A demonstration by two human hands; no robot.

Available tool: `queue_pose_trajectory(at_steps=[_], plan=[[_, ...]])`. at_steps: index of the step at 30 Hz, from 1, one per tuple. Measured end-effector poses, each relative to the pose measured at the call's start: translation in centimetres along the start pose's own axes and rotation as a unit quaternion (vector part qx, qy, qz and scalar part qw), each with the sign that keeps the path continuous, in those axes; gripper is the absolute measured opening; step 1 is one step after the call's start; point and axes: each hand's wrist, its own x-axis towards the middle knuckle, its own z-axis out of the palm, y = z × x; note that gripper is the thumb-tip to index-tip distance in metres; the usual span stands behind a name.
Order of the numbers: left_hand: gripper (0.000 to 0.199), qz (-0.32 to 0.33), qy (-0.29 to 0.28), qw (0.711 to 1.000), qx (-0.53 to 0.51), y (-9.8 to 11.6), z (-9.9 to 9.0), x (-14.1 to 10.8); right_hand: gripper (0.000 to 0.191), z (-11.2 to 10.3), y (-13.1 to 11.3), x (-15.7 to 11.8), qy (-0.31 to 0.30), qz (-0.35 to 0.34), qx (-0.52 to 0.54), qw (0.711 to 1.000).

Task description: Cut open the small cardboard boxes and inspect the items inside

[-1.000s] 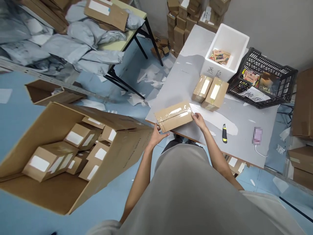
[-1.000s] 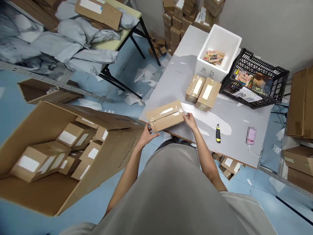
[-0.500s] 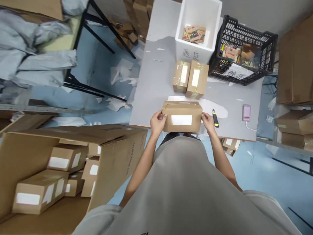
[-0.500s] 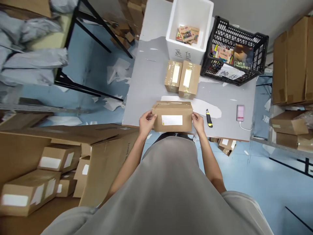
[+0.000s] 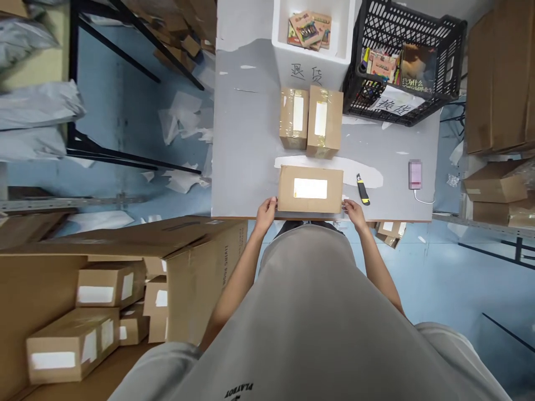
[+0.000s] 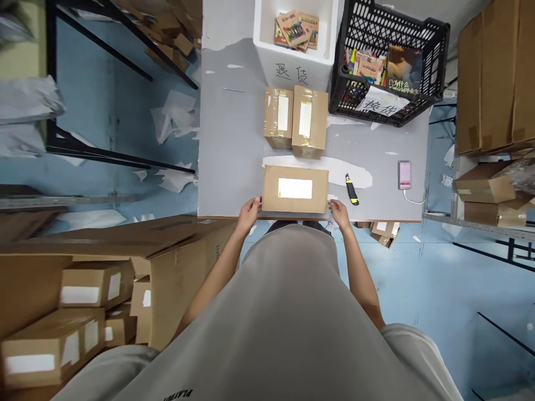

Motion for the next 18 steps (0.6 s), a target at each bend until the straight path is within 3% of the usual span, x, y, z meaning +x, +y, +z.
queue_pose_trajectory(at_steps=[4, 8, 12, 15, 18], plan=[[0.066, -0.044, -0.010, 0.998, -0.052, -1.0, 0.4, -1.7, 0.040, 0.7, 0.4, -1.0, -0.018, 0.006, -0.003, 1.000], [0.072, -0.003, 0.019, 0.999, -0.050, 0.4, 0.2, -2.2, 0.037, 0.1, -1.4, -1.3, -0.028, -0.023, 0.001, 0.999], [0.078, 0.072, 0.053, 0.991, -0.100, 3.4, -1.0, -2.2, 0.042, -1.3, -4.8, -1.5, -0.020, -0.091, 0.009, 0.996], [0.063, 0.124, 0.080, 0.983, -0.105, 5.6, -1.9, -2.0, 0.049, -1.6, -7.0, -1.9, -0.022, -0.124, 0.026, 0.992], [0.047, 0.130, 0.088, 0.984, -0.083, 6.4, -2.1, -1.5, 0.055, -0.7, -7.8, -1.9, -0.031, -0.131, 0.050, 0.990]])
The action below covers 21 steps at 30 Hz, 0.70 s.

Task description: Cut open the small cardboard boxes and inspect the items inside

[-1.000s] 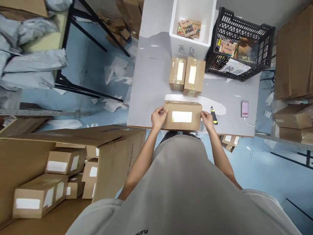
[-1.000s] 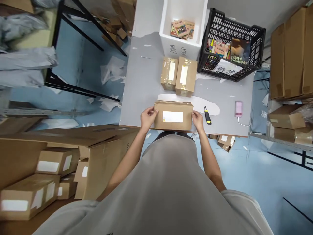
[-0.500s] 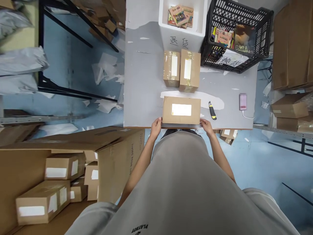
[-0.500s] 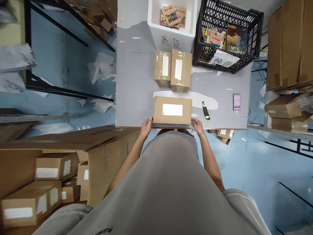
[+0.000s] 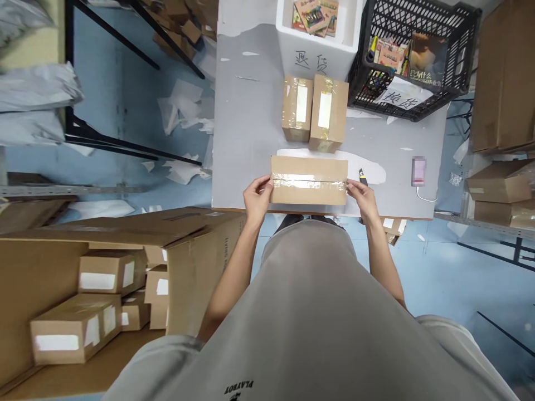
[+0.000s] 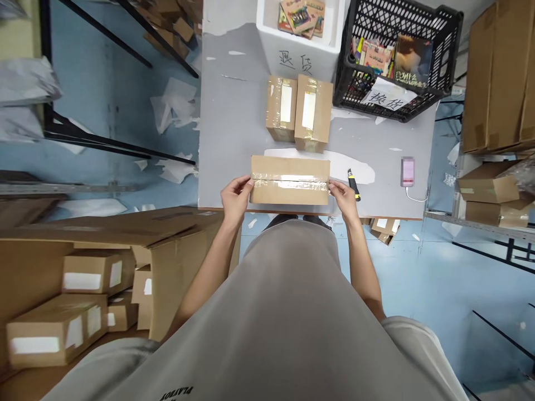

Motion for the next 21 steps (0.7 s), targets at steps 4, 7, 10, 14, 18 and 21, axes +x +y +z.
queue_pose_trajectory(at_steps=[4, 7, 10, 14, 18, 21], plan=[[0.035, -0.057, 0.001, 0.998, 0.017, -1.4, 0.7, 0.4, 0.064, 1.5, 1.4, 0.5, -0.018, 0.016, -0.024, 0.999], [0.033, -0.087, 0.005, 0.996, 0.015, -2.6, 0.9, 0.2, 0.064, 2.0, 2.5, 0.5, -0.032, 0.021, -0.057, 0.998], [0.035, -0.086, 0.000, 0.996, 0.007, -3.1, 0.7, -0.4, 0.063, 2.1, 2.9, 0.1, -0.008, 0.009, -0.083, 0.996], [0.040, -0.078, 0.012, 0.997, 0.007, -3.0, 0.4, -0.7, 0.059, 2.7, 2.4, -1.0, 0.063, -0.054, -0.123, 0.989], [0.040, -0.057, 0.014, 0.998, 0.011, -2.6, 0.6, -1.0, 0.053, 3.9, 2.0, -2.4, 0.021, -0.111, -0.159, 0.981], [0.044, -0.044, 0.006, 0.999, 0.008, -2.1, 0.9, -1.6, 0.052, 3.8, 2.2, -3.0, -0.009, -0.143, -0.211, 0.967]])
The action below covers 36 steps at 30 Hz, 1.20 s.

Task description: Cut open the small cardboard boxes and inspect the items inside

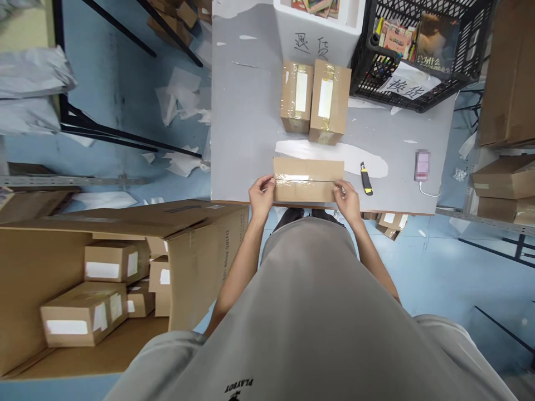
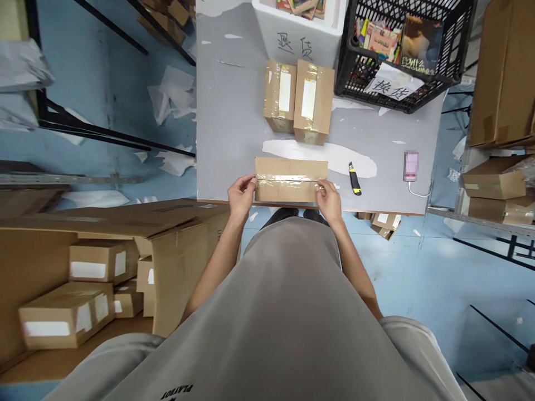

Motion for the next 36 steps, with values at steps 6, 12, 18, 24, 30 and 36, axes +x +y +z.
queue_pose_trajectory(at_steps=[6, 12, 18, 24, 30, 36], plan=[[0.052, -0.024, -0.023, 0.999, -0.035, -0.4, 1.2, 0.1, 0.063, -2.4, 3.3, -0.2, 0.061, 0.004, -0.085, 0.994], [0.045, -0.214, -0.067, 0.974, -0.039, -1.5, 4.1, 0.4, 0.075, -5.0, 4.8, -0.3, 0.116, 0.055, -0.087, 0.988], [0.057, -0.154, -0.194, 0.963, -0.105, 0.3, 6.5, -2.2, 0.070, -5.6, 0.5, -1.5, 0.155, 0.051, 0.018, 0.986], [0.050, -0.092, -0.186, 0.975, -0.084, 2.7, 7.5, -2.9, 0.068, -4.8, -3.3, -1.4, 0.110, 0.039, 0.047, 0.992], [0.054, -0.006, -0.121, 0.992, -0.026, 5.3, 3.6, -3.5, 0.069, -4.6, -4.3, -0.8, 0.066, 0.035, 0.073, 0.994], [0.058, 0.012, -0.084, 0.996, 0.031, 4.5, 0.6, -2.5, 0.082, -1.2, -3.2, 0.5, -0.024, 0.070, 0.097, 0.993]])
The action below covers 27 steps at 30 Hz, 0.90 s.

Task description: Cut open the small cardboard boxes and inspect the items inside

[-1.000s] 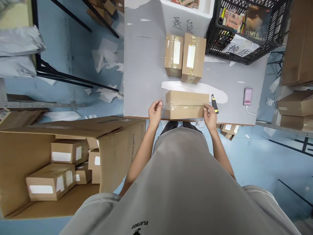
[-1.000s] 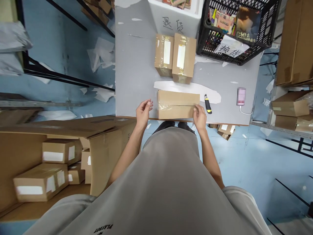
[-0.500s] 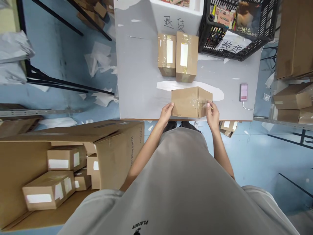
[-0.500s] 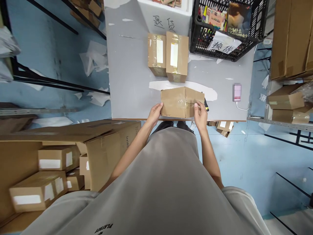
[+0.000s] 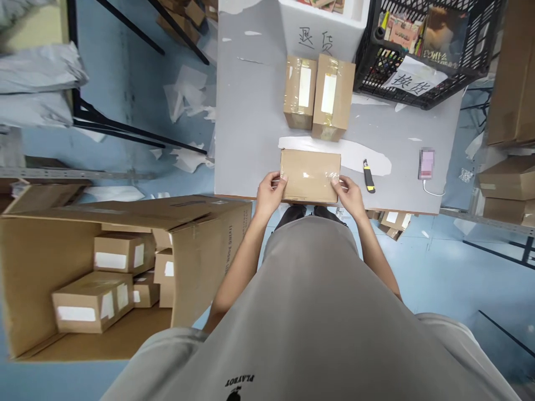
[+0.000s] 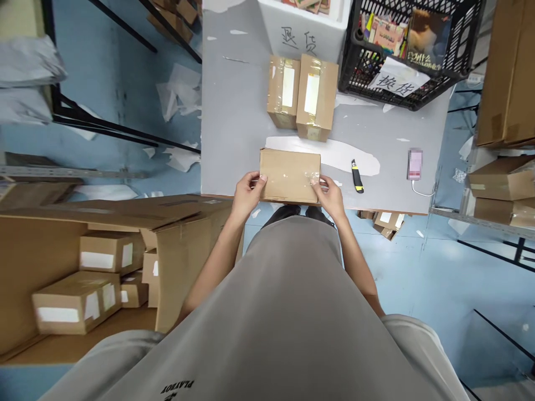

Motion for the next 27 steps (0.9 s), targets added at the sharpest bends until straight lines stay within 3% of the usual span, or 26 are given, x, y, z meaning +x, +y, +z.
queue_pose_trajectory(at_steps=[6, 11, 15, 18, 20, 24, 27], plan=[[0.058, -0.039, -0.006, 0.999, -0.024, -1.5, -0.2, 1.2, 0.081, 1.2, 1.1, 1.0, 0.002, 0.028, -0.007, 1.000], [0.064, -0.086, -0.029, 0.992, -0.089, -1.9, -0.1, 1.7, 0.080, 0.1, 1.8, 1.6, -0.001, 0.039, 0.007, 0.999], [0.066, -0.142, -0.033, 0.981, -0.130, -3.5, 0.5, 2.7, 0.080, -1.9, 3.0, 2.2, -0.003, 0.039, 0.036, 0.999], [0.059, -0.186, -0.027, 0.975, -0.115, -5.1, 1.9, 3.6, 0.079, -3.9, 4.0, 2.3, 0.030, 0.033, 0.025, 0.999], [0.051, -0.225, -0.024, 0.969, -0.096, -6.0, 3.2, 4.1, 0.074, -5.3, 4.2, 1.9, 0.085, 0.012, -0.023, 0.996], [0.045, -0.262, -0.054, 0.960, -0.081, -6.7, 5.9, 4.4, 0.057, -7.1, 2.4, 0.2, 0.195, -0.062, -0.122, 0.971], [0.050, -0.240, -0.071, 0.963, -0.100, -6.8, 7.1, 4.5, 0.050, -6.9, 0.5, -1.0, 0.166, -0.085, -0.109, 0.976]])
